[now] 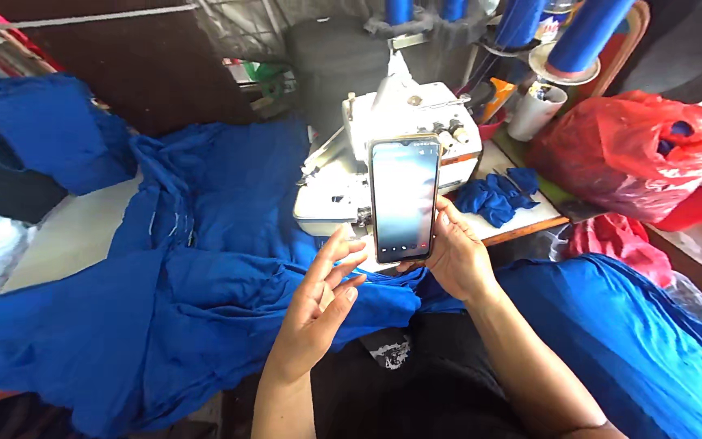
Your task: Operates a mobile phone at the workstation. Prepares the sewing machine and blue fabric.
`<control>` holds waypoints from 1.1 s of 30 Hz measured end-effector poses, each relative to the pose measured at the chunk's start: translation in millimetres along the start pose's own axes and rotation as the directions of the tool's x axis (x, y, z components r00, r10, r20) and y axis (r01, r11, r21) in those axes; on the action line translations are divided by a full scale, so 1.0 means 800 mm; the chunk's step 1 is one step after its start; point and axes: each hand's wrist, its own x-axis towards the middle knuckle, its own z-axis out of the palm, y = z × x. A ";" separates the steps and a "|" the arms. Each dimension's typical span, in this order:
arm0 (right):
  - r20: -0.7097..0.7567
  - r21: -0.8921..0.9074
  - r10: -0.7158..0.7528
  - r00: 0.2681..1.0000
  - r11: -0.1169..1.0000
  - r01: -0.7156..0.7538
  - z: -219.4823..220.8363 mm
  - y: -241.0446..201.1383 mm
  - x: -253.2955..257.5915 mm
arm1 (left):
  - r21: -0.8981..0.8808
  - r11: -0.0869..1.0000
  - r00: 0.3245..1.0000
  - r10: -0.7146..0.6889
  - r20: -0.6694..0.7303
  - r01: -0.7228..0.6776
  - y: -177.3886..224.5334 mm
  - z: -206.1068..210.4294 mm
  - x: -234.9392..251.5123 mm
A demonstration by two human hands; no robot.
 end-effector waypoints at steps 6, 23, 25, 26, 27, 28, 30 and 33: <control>0.029 0.049 -0.019 0.999 0.999 0.018 -0.006 -0.005 0.000 | 0.005 1.000 1.000 0.021 -0.009 -0.021 -0.001 0.006 0.004; 0.020 -0.029 -0.081 0.996 0.996 0.082 -0.016 -0.013 0.006 | 0.080 0.996 0.999 0.038 -0.005 -0.038 -0.001 0.003 0.004; -0.005 -0.037 -0.090 0.996 0.995 0.090 -0.017 -0.016 0.006 | 0.083 0.996 0.999 0.045 -0.011 -0.044 -0.002 0.002 0.003; -0.010 -0.031 -0.094 0.995 0.995 0.094 -0.018 -0.016 0.006 | 0.085 0.995 0.999 0.049 -0.013 -0.048 -0.003 0.002 0.003; -0.010 -0.022 -0.095 0.995 0.995 0.095 -0.019 -0.016 0.005 | 0.083 0.995 0.999 0.051 -0.012 -0.050 -0.004 0.002 0.002; -0.002 -0.012 -0.097 0.995 0.995 0.097 -0.019 -0.016 0.004 | 0.082 0.995 0.999 0.051 -0.013 -0.050 -0.004 0.002 0.002; 0.025 -0.023 -0.103 0.994 0.994 0.104 -0.020 -0.014 0.003 | 0.076 0.996 0.999 0.051 -0.011 -0.050 -0.003 0.004 0.003; 0.070 -0.063 -0.112 0.991 0.991 0.117 -0.017 -0.011 0.000 | 0.085 0.995 0.998 0.058 -0.012 -0.057 -0.002 0.005 0.003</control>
